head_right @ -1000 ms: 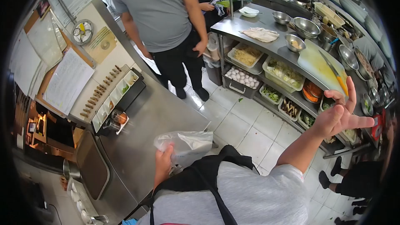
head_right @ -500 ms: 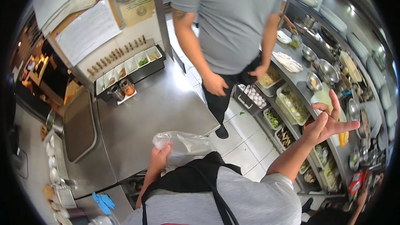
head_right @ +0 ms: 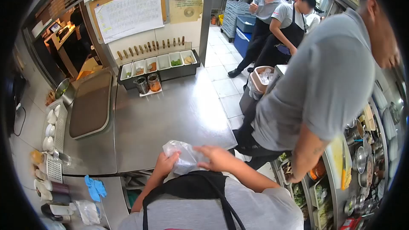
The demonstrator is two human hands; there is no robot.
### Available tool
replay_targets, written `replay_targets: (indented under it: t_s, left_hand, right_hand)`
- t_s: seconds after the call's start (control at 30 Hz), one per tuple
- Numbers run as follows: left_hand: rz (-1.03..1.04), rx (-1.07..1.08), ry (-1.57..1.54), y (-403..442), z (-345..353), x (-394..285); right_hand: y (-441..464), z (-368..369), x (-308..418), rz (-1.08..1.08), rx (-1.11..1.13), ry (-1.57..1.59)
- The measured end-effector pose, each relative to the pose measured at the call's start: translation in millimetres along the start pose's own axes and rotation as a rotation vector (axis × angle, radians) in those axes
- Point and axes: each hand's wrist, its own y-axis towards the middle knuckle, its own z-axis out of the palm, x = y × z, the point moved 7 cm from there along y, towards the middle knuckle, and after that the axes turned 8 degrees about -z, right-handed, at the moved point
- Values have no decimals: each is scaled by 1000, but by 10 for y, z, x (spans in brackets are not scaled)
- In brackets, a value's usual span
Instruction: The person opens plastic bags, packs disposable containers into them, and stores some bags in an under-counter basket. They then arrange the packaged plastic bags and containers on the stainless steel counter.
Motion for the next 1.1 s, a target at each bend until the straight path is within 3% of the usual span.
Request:
replay_targets:
  t_s: [0.07,0.17,0.2,0.23,0.3,0.4,0.5,0.57,0.63,0.73,0.8,0.83,0.87,0.9,0.97,1.03,1.1]
  left_hand:
    - [-18,-31,30,-15,-75,34]
    - [34,-92,-2,-46,-136,0]
    - [57,-110,-23,-70,-139,-18]
    - [42,-118,0,-100,-129,-36]
    - [29,-142,44,-127,-128,-130]
    - [93,-172,49,-119,-194,-150]
    - [45,-214,53,-28,-335,-60]
    - [86,-220,89,19,-361,-101]
    - [98,-200,90,48,-305,-158]
    - [104,-142,39,82,-116,-276]
    - [121,-108,10,98,-1,-313]
    - [111,-100,0,106,42,-306]
    - [103,-94,-9,110,73,-301]
    - [95,-90,-16,102,97,-296]
    - [68,-95,-10,38,131,-305]
    - [85,-106,-9,27,116,-327]
    - [125,-124,-11,0,65,-255]
  right_hand:
    - [-11,337,-112,-55,141,94]
    - [66,-40,-118,102,100,128]
    - [82,-254,-257,92,-61,-13]
    - [26,-747,-73,316,-143,49]
    - [-428,-1511,-212,76,-769,-268]
    - [-1611,-2407,355,-224,-1434,-569]
    - [-2575,-2266,1088,-671,-1717,-968]
    - [-2709,-1917,1224,-774,-1868,-1272]
    - [-2900,-1914,1222,-1135,-1681,-1043]
    - [-2822,-2093,709,-736,-1887,-603]
    - [-1985,-2074,288,-362,-1595,-100]
    - [-1609,-1912,81,-56,-1449,-100]
    - [-1232,-1667,-109,123,-1048,-62]
    - [-923,-1344,-315,34,-783,15]
    - [-573,-435,-741,109,-382,348]
    - [-398,-47,-724,-90,-426,342]
    - [-243,96,-656,82,-273,558]
